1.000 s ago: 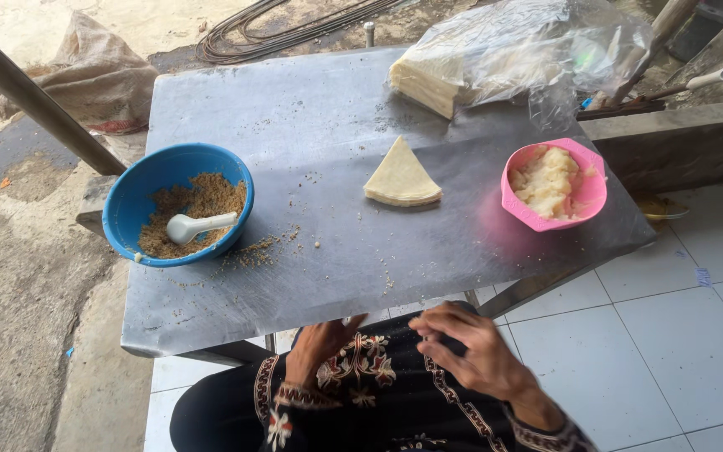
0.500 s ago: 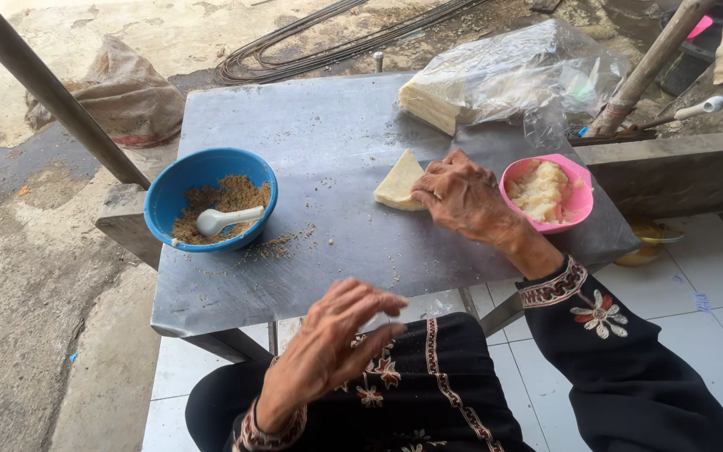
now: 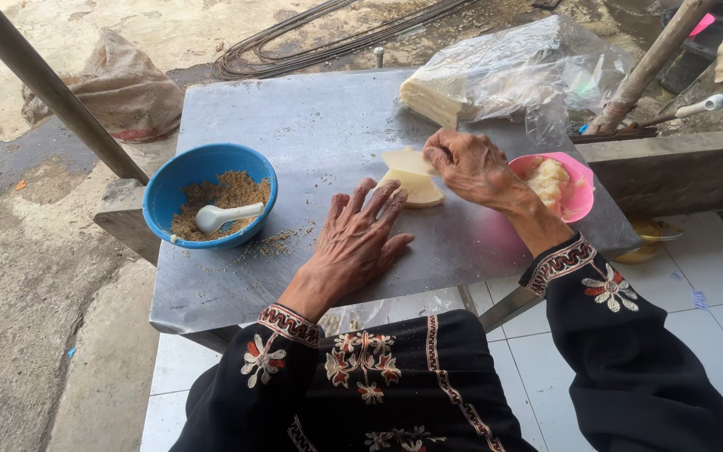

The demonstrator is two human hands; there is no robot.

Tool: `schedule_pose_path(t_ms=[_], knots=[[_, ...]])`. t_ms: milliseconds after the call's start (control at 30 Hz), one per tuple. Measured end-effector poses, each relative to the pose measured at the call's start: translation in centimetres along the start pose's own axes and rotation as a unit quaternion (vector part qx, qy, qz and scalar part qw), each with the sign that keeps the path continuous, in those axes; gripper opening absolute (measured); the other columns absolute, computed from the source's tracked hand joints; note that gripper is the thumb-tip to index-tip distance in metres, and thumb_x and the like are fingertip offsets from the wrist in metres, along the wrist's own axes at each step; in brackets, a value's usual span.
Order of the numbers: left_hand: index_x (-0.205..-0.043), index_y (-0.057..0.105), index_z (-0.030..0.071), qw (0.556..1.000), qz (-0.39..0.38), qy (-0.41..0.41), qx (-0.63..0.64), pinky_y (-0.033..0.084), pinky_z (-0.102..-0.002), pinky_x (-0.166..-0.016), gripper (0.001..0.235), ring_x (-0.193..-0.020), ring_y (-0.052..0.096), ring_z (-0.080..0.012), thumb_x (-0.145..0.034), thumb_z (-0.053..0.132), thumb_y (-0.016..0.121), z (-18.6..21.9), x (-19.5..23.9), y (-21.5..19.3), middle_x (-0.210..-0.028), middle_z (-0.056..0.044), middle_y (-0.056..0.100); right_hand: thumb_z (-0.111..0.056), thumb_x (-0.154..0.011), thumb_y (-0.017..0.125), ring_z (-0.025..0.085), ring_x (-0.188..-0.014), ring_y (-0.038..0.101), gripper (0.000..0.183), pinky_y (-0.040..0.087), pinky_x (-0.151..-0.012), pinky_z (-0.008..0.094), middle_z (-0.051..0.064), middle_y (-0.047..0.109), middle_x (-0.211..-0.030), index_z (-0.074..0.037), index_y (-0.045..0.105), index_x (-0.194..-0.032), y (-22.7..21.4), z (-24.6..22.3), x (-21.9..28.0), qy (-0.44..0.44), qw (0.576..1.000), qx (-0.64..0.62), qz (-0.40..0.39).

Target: The person folds thin triangular wrappers into cones, scoops a brown granular filling into each cone with a spoon, and seals them by hand. The finished wrapped items are stacked on the table.

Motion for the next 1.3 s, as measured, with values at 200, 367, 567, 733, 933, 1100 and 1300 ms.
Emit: schedule_pose_path(t_ms=[200, 367, 567, 733, 933, 1100, 1300], knots=[[-0.138, 0.052, 0.009, 0.997, -0.073, -0.027, 0.0, 0.029, -0.058, -0.101, 0.058, -0.139, 0.034, -0.0373, -0.097, 0.051, 0.053, -0.7, -0.5, 0.1, -0.15, -0.013, 0.045, -0.026, -0.103, 0.057, 0.012, -0.081, 0.069, 0.024, 0.055, -0.07, 0.031, 0.004, 0.072, -0.092, -0.006, 0.068, -0.109, -2.9, 0.8, -1.2, 0.052, 0.976, -0.209, 0.004], [-0.144, 0.049, 0.009, 0.995, -0.06, -0.049, 0.066, 0.027, -0.059, -0.101, 0.06, -0.138, 0.034, -0.0367, -0.097, 0.047, 0.053, -1.0, -0.7, -0.5, -0.151, -0.01, 0.046, -0.031, -0.105, 0.058, 0.01, -0.078, 0.062, 0.03, 0.048, -0.072, 0.026, 0.004, 0.068, -0.089, -0.004, 0.067, -0.114, -6.7, 0.0, 0.4, 0.003, 0.946, -0.32, -0.051], [-0.139, 0.054, 0.015, 0.991, -0.092, -0.076, 0.065, 0.026, -0.06, -0.1, 0.051, -0.138, 0.032, -0.0364, -0.098, 0.045, 0.051, -1.6, -1.3, -0.5, -0.15, -0.007, 0.047, -0.028, -0.104, 0.059, 0.008, -0.091, 0.063, 0.028, 0.053, -0.083, 0.025, 0.001, 0.067, -0.099, -0.004, 0.064, -0.117, -9.1, -1.7, 3.4, 0.007, 0.896, -0.438, -0.067], [-0.136, 0.059, 0.019, 0.983, -0.13, -0.106, 0.078, 0.029, -0.061, -0.098, 0.044, -0.124, 0.041, -0.0319, -0.1, 0.04, 0.046, -2.5, -3.3, 0.0, -0.137, -0.005, 0.054, -0.027, -0.107, 0.056, 0.009, -0.083, 0.057, 0.026, 0.048, -0.073, 0.026, 0.002, 0.064, -0.093, -0.004, 0.064, -0.115, -8.8, -2.5, 3.6, -0.015, 0.956, -0.287, -0.053], [-0.131, 0.065, 0.02, 0.982, -0.117, -0.1, 0.109, 0.034, -0.058, -0.094, 0.036, -0.119, 0.044, -0.0305, -0.098, 0.03, 0.052, -3.6, -5.0, -0.2, -0.129, -0.004, 0.058, -0.01, -0.102, 0.059, 0.019, -0.077, 0.058, 0.004, 0.043, -0.071, 0.037, 0.008, 0.061, -0.088, -0.01, 0.062, -0.104, -3.9, -4.8, 5.9, -0.291, 0.896, 0.336, 0.002], [-0.13, 0.066, 0.017, 0.978, -0.059, -0.095, 0.175, 0.038, -0.054, -0.094, 0.034, -0.118, 0.05, -0.029, -0.099, 0.026, 0.057, -3.4, -2.9, -2.0, -0.128, -0.004, 0.062, -0.01, -0.085, 0.07, 0.018, -0.1, 0.062, 0.024, 0.038, -0.086, 0.046, 0.002, 0.066, -0.11, -0.012, 0.064, -0.108, -1.0, -6.2, 11.4, -0.405, 0.894, 0.187, 0.026], [-0.13, 0.064, 0.013, 0.976, -0.059, -0.036, 0.208, 0.04, -0.049, -0.1, 0.036, -0.124, 0.05, -0.0289, -0.099, 0.03, 0.061, -1.1, 0.8, -4.3, -0.129, -0.008, 0.063, -0.026, -0.08, 0.081, 0.019, -0.102, 0.059, 0.028, 0.034, -0.089, 0.049, -0.002, 0.067, -0.107, -0.015, 0.071, -0.103, -1.5, -6.1, 13.5, -0.368, 0.919, 0.144, 0.014]])
Point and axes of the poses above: each hand's wrist, its own x-axis away from the middle knuckle, its own y-axis out of the palm, z = x × y, the point moved 2 cm from there along -x, towards the middle knuckle
